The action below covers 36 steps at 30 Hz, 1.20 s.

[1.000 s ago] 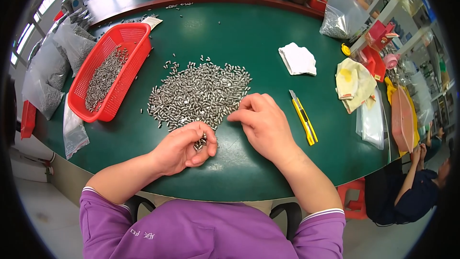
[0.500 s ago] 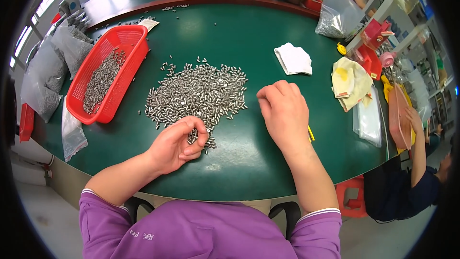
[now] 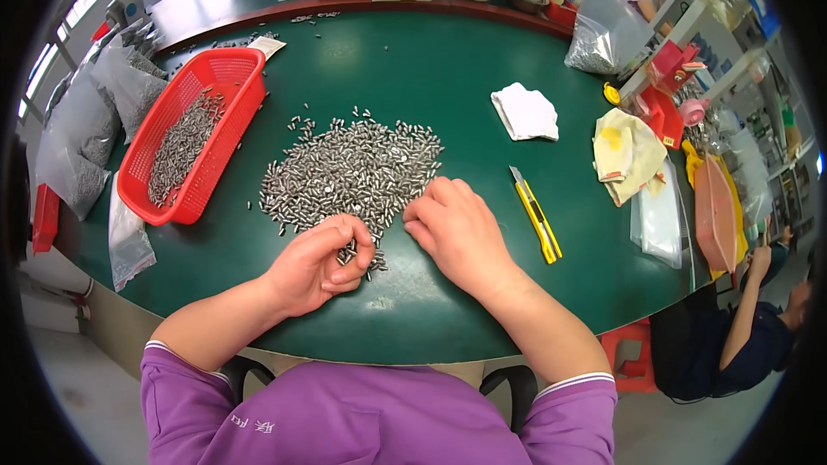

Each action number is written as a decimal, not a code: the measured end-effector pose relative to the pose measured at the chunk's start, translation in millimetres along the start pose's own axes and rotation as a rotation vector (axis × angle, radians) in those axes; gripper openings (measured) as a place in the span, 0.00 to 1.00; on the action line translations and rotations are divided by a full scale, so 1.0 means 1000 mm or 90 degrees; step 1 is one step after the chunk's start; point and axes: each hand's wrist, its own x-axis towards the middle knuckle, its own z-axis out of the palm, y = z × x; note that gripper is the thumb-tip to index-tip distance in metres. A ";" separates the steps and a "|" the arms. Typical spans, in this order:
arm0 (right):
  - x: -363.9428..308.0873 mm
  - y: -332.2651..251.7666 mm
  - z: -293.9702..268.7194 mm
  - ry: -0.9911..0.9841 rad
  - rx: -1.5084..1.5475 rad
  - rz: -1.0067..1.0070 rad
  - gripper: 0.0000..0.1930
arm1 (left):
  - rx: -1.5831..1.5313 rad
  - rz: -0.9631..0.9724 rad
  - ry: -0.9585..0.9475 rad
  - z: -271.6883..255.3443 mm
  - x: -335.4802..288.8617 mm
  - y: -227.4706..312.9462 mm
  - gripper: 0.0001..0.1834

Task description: Inspecting and sorting small metal industrial components at a workbench.

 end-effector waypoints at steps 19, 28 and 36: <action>-0.005 -0.008 0.005 -0.004 0.426 -0.061 0.07 | 0.095 -0.063 -0.018 0.011 0.000 -0.002 0.07; -0.009 -0.008 0.002 0.074 0.345 -0.138 0.07 | 0.094 -0.031 0.024 0.013 -0.002 -0.006 0.03; -0.011 -0.005 0.002 0.076 0.335 -0.152 0.08 | 0.085 -0.028 0.036 0.014 -0.003 -0.006 0.06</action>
